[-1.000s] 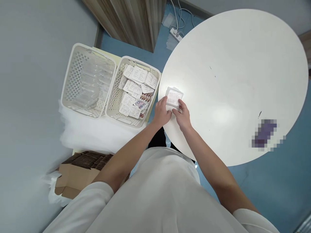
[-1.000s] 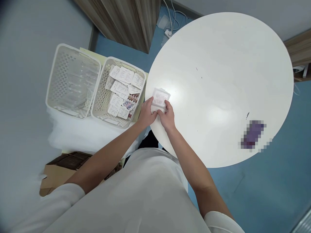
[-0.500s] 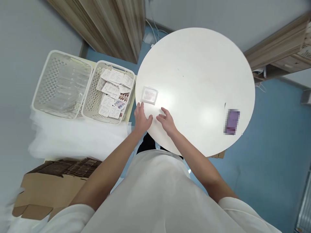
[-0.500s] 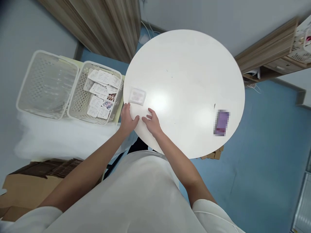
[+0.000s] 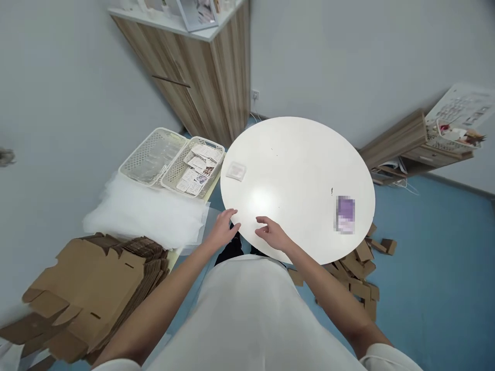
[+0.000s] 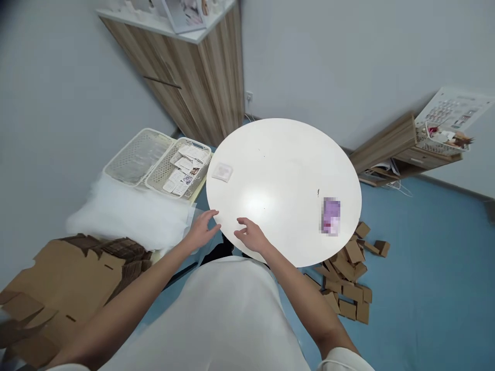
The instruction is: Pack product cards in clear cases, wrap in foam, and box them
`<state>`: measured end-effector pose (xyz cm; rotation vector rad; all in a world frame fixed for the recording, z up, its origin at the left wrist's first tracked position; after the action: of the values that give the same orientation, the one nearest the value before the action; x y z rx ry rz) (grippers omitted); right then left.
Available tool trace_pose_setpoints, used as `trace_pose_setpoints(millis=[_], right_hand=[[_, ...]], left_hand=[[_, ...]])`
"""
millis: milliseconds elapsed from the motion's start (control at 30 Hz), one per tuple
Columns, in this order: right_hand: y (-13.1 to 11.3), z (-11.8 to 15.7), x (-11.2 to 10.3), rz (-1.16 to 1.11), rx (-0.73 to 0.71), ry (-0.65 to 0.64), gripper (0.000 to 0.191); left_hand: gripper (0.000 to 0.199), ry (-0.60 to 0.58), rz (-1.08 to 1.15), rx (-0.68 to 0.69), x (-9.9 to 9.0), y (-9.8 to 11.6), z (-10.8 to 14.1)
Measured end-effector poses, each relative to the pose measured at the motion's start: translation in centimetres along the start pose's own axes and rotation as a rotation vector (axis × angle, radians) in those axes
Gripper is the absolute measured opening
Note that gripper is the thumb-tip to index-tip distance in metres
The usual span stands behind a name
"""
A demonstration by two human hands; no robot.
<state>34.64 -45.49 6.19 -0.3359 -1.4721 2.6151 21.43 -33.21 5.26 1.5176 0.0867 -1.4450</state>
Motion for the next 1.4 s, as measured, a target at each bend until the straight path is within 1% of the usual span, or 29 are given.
trace_pose_setpoints(millis=[67, 133, 200, 267, 333, 433, 567, 667, 767, 833, 967, 1100, 1167, 1233, 1333, 1400], right_hand=[[0.1, 0.0, 0.5, 0.046, -0.013, -0.048, 0.042], [-0.1, -0.3, 1.4, 0.093, -0.045, -0.088, 0.04], [-0.8, -0.9, 2.7, 0.131, -0.094, -0.126, 0.039], [-1.6, -1.5, 4.4, 0.157, -0.141, -0.177, 0.037], [-2.5, -2.1, 6.1, 0.193, -0.169, -0.231, 0.037], [-3.7, -3.1, 8.7, 0.255, -0.196, -0.286, 0.037], [-5.3, -4.3, 12.4, 0.304, -0.239, -0.311, 0.038], [-6.1, -5.1, 15.4, 0.339, -0.269, -0.327, 0.039], [-6.2, -5.7, 18.0, 0.367, -0.274, -0.34, 0.04], [-6.0, -5.9, 19.4, 0.377, -0.271, -0.348, 0.041], [-5.9, -5.9, 22.1, 0.412, -0.268, -0.385, 0.039], [-6.0, -6.1, 25.6, 0.473, -0.277, -0.456, 0.038], [-6.2, -6.2, 27.6, 0.523, -0.313, -0.489, 0.04], [-6.6, -6.3, 29.7, 0.583, -0.372, -0.534, 0.045], [-7.1, -6.4, 32.9, 0.696, -0.459, -0.584, 0.055], [-7.6, -6.7, 34.6, 0.813, -0.513, -0.574, 0.059]], left_hand=[[0.042, -0.017, -0.003, 0.022, 0.1, 0.3, 1.4], [0.04, -0.004, -0.001, 0.018, -0.2, 0.4, 2.6], [0.039, 0.041, 0.007, -0.008, -1.1, 0.2, 3.6], [0.038, 0.096, 0.017, -0.045, -2.2, -0.6, 4.5], [0.038, 0.147, 0.019, -0.085, -3.4, -1.9, 5.5], [0.039, 0.201, 0.008, -0.144, -5.2, -4.4, 7.3], [0.038, 0.254, -0.002, -0.196, -7.1, -8.2, 10.2], [0.037, 0.28, 0.033, -0.244, -8.0, -11.0, 12.1], [0.037, 0.285, 0.1, -0.3, -8.3, -13.6, 13.5], [0.037, 0.29, 0.139, -0.323, -8.4, -14.9, 14.2], [0.036, 0.31, 0.151, -0.374, -8.8, -16.8, 15.5], [0.033, 0.348, 0.105, -0.468, -9.7, -18.5, 17.1], [0.036, 0.385, 0.089, -0.509, -10.1, -19.3, 18.0], [0.043, 0.412, 0.089, -0.558, -10.1, -20.2, 18.7], [0.051, 0.39, 0.094, -0.629, -9.5, -21.5, 19.7], [0.053, 0.372, 0.093, -0.658, -9.0, -22.2, 20.0]])
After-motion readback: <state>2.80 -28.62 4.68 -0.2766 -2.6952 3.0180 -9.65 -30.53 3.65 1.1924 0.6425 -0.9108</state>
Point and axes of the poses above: each hand's wrist, its own z-axis away from the middle knuckle, its own x-axis out of the palm, y = z × x, the point moved 7 cm from there along -z, towards the middle knuckle, and after that the axes turned 6 degrees about -z, right-handed, at the moved point
